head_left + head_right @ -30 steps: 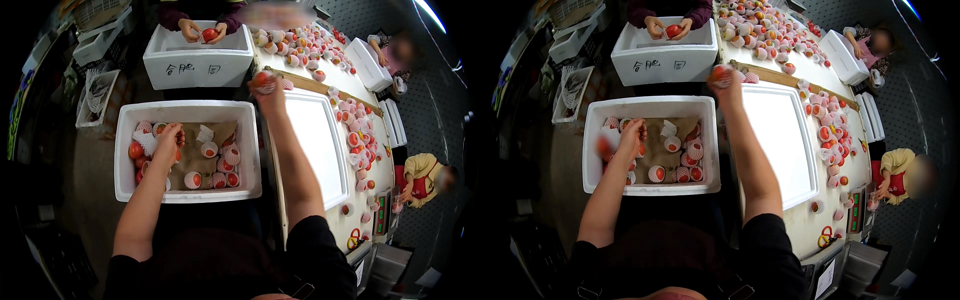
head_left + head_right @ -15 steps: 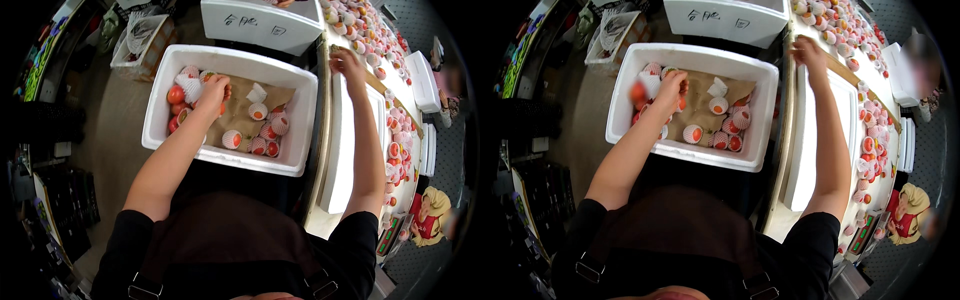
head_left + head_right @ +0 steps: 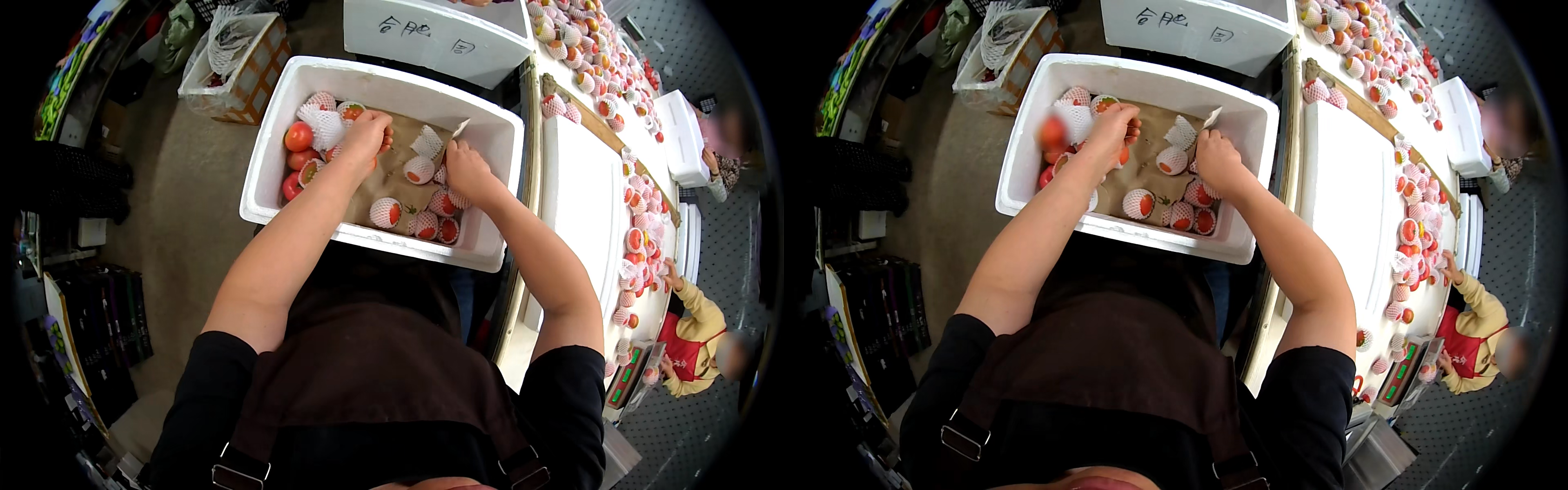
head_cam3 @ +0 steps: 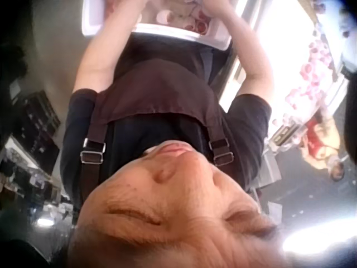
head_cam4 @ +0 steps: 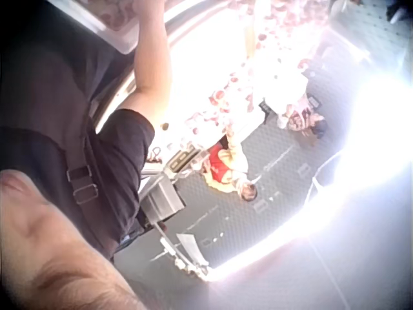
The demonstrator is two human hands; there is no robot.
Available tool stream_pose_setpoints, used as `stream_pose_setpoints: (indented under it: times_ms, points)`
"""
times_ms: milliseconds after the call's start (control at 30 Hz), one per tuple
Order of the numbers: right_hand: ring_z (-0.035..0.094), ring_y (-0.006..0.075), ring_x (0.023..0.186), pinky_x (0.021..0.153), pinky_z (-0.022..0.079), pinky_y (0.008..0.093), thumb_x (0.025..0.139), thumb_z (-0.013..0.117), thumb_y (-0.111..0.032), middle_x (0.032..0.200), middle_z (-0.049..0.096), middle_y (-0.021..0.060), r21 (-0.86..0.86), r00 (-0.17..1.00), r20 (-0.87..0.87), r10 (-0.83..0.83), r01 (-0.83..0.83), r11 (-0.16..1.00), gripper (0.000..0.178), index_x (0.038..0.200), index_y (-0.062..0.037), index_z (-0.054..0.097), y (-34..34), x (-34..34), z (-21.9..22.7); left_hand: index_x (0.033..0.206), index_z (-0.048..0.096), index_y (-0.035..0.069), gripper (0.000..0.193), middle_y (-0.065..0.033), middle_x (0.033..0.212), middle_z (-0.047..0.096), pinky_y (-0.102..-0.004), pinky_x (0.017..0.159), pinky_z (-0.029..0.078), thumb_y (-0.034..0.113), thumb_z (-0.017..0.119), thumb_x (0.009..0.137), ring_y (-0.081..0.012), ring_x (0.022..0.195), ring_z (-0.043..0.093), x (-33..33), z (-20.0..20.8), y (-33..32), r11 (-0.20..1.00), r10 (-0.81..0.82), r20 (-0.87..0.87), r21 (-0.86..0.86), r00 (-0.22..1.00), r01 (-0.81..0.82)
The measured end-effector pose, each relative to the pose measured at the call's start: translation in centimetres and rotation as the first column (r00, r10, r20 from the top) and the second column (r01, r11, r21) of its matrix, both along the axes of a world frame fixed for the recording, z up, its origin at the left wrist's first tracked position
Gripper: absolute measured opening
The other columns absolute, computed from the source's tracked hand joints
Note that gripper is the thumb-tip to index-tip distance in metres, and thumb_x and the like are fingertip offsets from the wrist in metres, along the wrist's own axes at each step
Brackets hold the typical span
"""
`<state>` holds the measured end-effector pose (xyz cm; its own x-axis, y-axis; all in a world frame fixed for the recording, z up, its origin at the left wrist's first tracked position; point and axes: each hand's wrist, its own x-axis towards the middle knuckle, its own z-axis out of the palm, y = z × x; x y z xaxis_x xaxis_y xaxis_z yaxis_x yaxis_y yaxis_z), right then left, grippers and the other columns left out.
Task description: The person picks up individual red fruits from a large white bin and places them into protective foam nets. The person then arranges the netted fruits into a smaller white container, stacking them in rows. The process is repeated continuously as the person fills the container.
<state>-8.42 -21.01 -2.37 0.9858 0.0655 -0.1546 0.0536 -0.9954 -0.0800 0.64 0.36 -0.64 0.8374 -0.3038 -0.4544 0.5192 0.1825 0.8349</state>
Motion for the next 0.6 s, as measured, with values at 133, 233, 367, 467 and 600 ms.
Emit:
stream_pose_setpoints:
  times_ms: [133,233,367,467,600]
  points:
    - [0.059,0.0442,0.096,0.083,0.048,0.0488,0.073,0.063,-0.01,0.101,0.059,0.0299,0.038,0.993,-0.045,-0.108,0.11,0.993,0.04,0.107,0.0058,0.048,-0.1,0.7,-2.5,0.095,0.055,0.007,0.012,-0.002,0.075,0.057,-0.0248,0.055,0.044,0.018,0.055,0.09,-0.0103,0.061,0.053,-0.2,0.3,-0.2,1.0,-0.028,-0.004,0.005,1.0,0.028]
    - [0.059,0.0427,0.095,0.084,0.048,0.0482,0.071,0.069,-0.014,0.1,0.061,0.0283,0.157,0.972,-0.134,-0.193,0.213,0.964,0.049,0.112,0.0052,0.048,-0.1,2.1,-1.4,0.095,0.055,0.008,0.012,-0.0019,0.075,0.057,-0.0252,0.056,0.044,0.018,0.055,0.09,-0.0104,0.062,0.053,-0.1,0.1,-0.3,0.999,-0.035,-0.018,0.011,0.999,0.036]
    - [0.062,0.0254,0.088,0.079,0.05,0.0343,0.069,0.075,-0.014,0.098,0.063,0.0156,0.456,0.93,-0.299,-0.213,0.336,0.824,0.057,0.12,-0.0033,0.051,1.3,1.6,5.2,0.096,0.056,0.008,0.015,-0.0025,0.076,0.057,-0.0258,0.057,0.045,0.021,0.054,0.09,-0.011,0.062,0.054,-0.1,-0.2,-0.2,0.998,-0.055,-0.012,0.003,0.998,0.055]
    - [0.061,0.0244,0.091,0.081,0.049,0.0318,0.071,0.073,-0.008,0.107,0.059,0.0133,0.759,0.971,-0.106,-0.216,0.219,0.613,0.052,0.119,-0.0052,0.052,4.1,-0.3,8.6,0.097,0.057,0.008,0.023,-0.004,0.079,0.059,-0.0259,0.061,0.047,0.029,0.051,0.093,-0.0124,0.064,0.055,-0.5,0.5,-0.6,0.975,-0.221,-0.03,0.005,0.975,0.222]
    - [0.057,0.0167,0.094,0.08,0.048,0.0269,0.072,0.07,-0.001,0.116,0.054,0.0102,0.837,0.963,0.023,-0.268,0.128,0.531,0.053,0.121,-0.0061,0.05,6.1,-1.0,7.8,0.105,0.058,0.008,0.052,-0.0077,0.09,0.064,-0.0308,0.062,0.055,0.054,0.035,0.097,-0.0173,0.069,0.063,-1.8,3.4,-0.5,0.833,-0.518,-0.145,-0.308,0.843,0.459]
